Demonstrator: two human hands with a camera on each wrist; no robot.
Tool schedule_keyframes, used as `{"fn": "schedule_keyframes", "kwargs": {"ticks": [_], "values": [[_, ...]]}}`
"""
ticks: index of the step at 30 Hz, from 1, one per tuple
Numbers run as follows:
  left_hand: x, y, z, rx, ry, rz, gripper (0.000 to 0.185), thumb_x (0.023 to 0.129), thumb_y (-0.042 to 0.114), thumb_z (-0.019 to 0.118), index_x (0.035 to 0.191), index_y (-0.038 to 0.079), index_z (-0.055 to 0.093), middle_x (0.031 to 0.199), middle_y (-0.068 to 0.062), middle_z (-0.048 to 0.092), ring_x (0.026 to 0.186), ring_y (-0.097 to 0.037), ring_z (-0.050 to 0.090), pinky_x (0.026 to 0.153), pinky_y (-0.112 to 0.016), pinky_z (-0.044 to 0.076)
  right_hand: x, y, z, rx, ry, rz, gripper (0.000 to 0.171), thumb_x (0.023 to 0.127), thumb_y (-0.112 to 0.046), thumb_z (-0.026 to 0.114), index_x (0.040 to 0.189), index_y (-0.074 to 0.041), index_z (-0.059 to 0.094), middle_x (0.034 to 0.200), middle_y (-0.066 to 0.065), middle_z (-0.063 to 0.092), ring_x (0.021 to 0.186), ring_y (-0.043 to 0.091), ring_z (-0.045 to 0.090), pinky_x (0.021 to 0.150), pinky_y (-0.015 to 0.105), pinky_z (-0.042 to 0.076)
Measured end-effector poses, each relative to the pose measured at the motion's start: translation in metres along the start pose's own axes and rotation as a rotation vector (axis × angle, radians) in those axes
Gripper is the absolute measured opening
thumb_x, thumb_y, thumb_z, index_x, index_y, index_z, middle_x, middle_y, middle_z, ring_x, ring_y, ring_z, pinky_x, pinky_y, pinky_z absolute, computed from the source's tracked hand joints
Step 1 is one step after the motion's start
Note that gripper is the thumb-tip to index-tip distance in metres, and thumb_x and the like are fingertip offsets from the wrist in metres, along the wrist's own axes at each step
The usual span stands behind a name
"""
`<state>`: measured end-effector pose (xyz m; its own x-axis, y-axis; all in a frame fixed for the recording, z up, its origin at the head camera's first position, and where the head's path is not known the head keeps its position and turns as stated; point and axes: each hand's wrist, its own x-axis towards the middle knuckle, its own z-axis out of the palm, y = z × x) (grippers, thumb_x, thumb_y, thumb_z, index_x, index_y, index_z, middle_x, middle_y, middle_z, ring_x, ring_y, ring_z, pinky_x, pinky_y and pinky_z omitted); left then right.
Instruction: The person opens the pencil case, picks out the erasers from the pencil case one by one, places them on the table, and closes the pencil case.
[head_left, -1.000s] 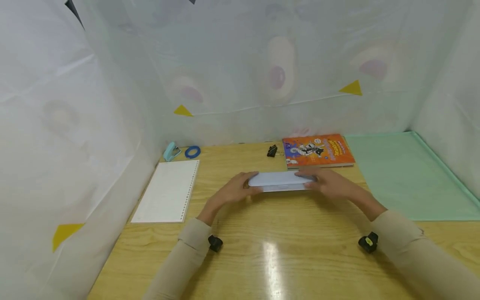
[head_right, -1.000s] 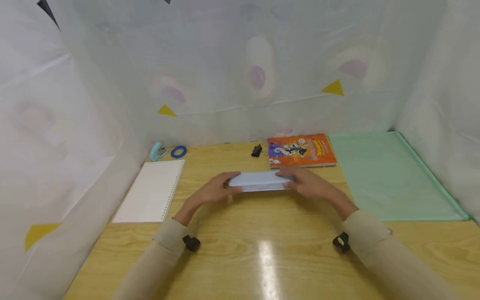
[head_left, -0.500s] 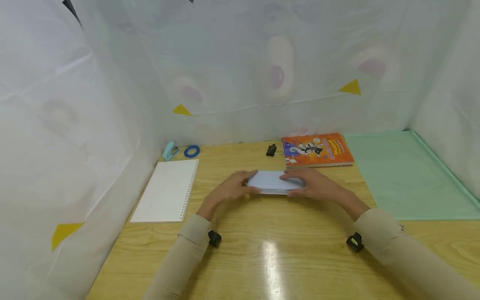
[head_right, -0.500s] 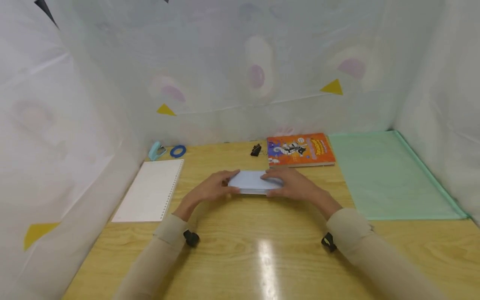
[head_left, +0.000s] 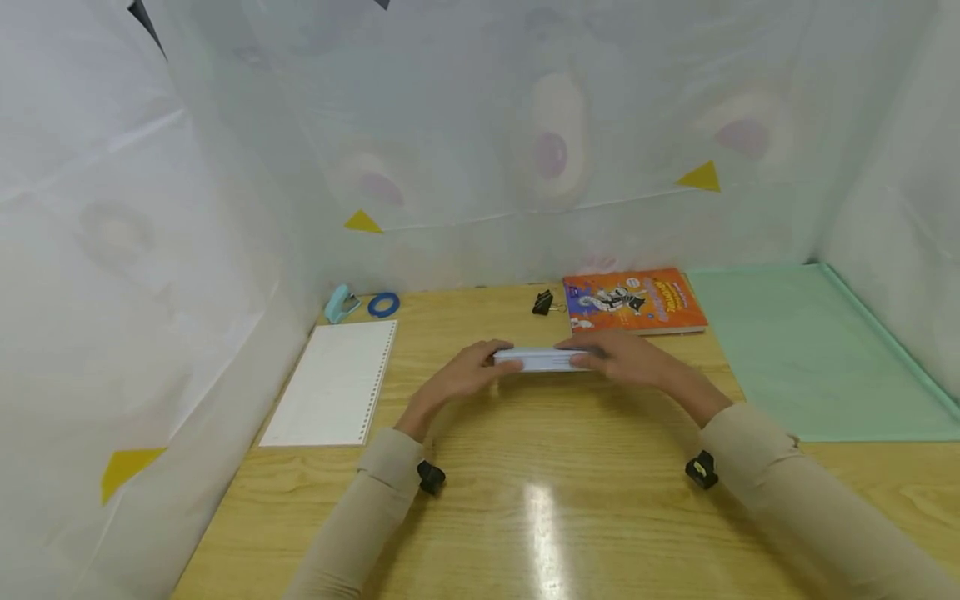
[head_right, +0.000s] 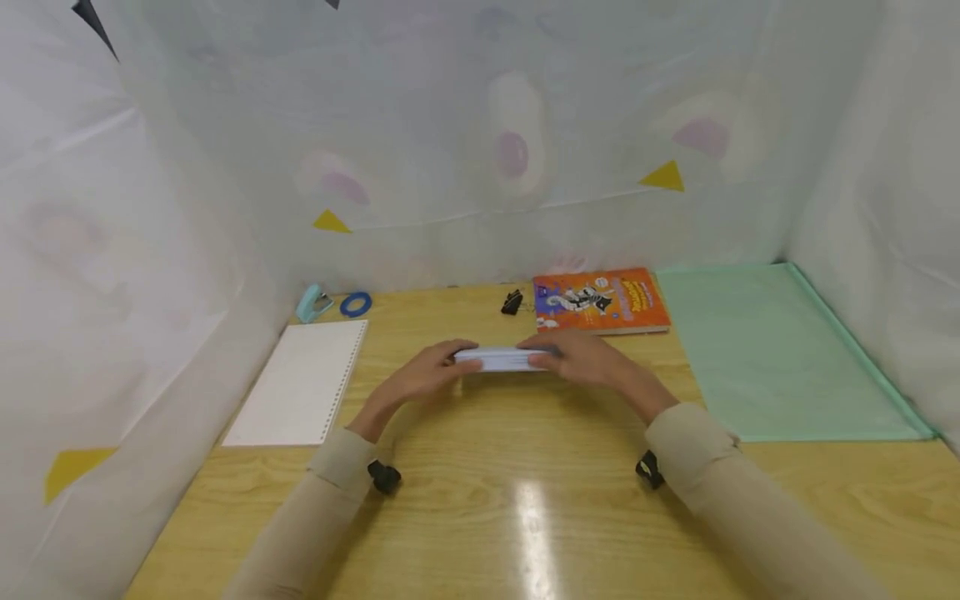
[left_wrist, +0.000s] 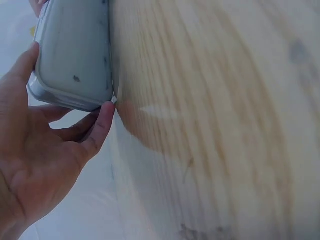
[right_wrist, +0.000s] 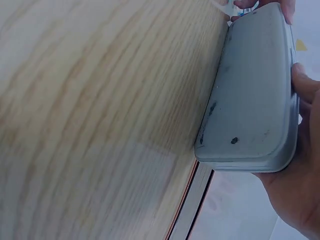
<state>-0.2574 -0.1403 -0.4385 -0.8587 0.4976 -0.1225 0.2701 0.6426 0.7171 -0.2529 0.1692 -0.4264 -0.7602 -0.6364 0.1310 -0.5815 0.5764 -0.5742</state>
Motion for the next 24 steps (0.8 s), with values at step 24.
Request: {"fn": "schedule_keyframes", "kwargs": {"ticks": [24], "values": [[-0.0010, 0.0055, 0.0079, -0.025, 0.035, -0.013, 0.067, 0.108, 0.051, 0.051, 0.152, 0.001, 0.048, 0.127, -0.014, 0.057, 0.103, -0.021, 0.054, 0.091, -0.035, 0.046, 0.0037, -0.0015, 0.0055, -0.287, 0.052, -0.154, 0.032, 0.110, -0.026, 0.055, 0.134, -0.008, 0.066, 0.123, 0.009, 0.073, 0.102, 0.026, 0.072, 0.090, 0.048, 0.057]]}}
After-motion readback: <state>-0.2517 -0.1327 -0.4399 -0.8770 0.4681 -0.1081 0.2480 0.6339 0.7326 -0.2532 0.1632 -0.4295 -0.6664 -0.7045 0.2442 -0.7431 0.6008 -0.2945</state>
